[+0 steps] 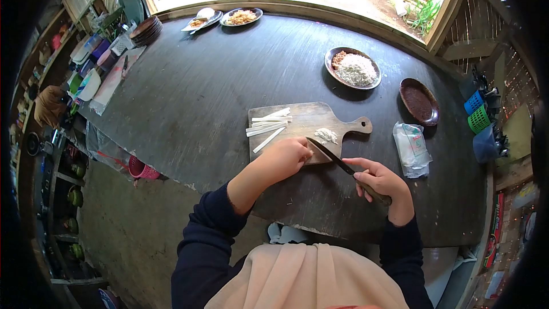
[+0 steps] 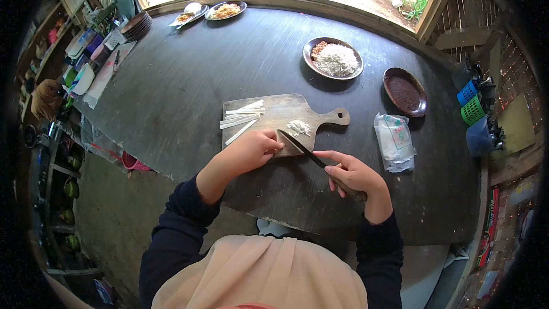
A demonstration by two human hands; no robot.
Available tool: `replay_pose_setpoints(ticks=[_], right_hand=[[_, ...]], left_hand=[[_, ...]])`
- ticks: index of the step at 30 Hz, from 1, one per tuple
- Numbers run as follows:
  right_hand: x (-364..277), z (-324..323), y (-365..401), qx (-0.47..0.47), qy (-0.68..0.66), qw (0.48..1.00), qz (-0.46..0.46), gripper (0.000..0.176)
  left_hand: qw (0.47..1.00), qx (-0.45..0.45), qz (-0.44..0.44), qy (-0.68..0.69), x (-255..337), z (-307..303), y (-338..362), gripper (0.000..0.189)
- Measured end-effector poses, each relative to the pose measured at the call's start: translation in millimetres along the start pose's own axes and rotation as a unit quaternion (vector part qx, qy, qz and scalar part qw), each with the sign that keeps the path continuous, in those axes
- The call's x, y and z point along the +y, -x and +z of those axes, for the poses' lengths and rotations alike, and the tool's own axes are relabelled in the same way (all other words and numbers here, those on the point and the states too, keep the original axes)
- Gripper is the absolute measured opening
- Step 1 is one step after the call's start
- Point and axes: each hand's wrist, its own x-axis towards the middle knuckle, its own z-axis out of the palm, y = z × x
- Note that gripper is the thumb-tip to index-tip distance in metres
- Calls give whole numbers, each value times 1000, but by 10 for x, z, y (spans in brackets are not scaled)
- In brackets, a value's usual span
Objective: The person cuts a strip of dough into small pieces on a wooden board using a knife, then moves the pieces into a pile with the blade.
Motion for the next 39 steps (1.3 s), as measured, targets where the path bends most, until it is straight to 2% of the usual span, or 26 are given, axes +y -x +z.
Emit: replay_pose_setpoints(ticks=[4,9,17,26,32,37,39], right_hand=[[-30,0,15,13,-1,1000,-5,46],[-30,48,32,-20,8,1000,-8,46],[-29,46,27,12,18,1000,-9,45],[-11,46,21,52,37,998,-16,45],[-61,53,63,-8,26,999,-16,46],[-32,37,45,59,31,998,-15,45],[-26,35,50,43,32,998,-15,45]], left_hand=[[1000,-3,2,-2,-24,28,-15,20],[1000,6,-13,-25,4,23,-21,21],[999,2,0,37,-14,-11,-22,26],[1000,-3,-4,26,-5,-18,-15,24],[1000,-6,10,2,-23,-4,-20,23],[999,-3,0,33,4,-6,-22,21],[999,-6,-7,33,-3,-2,-20,21]])
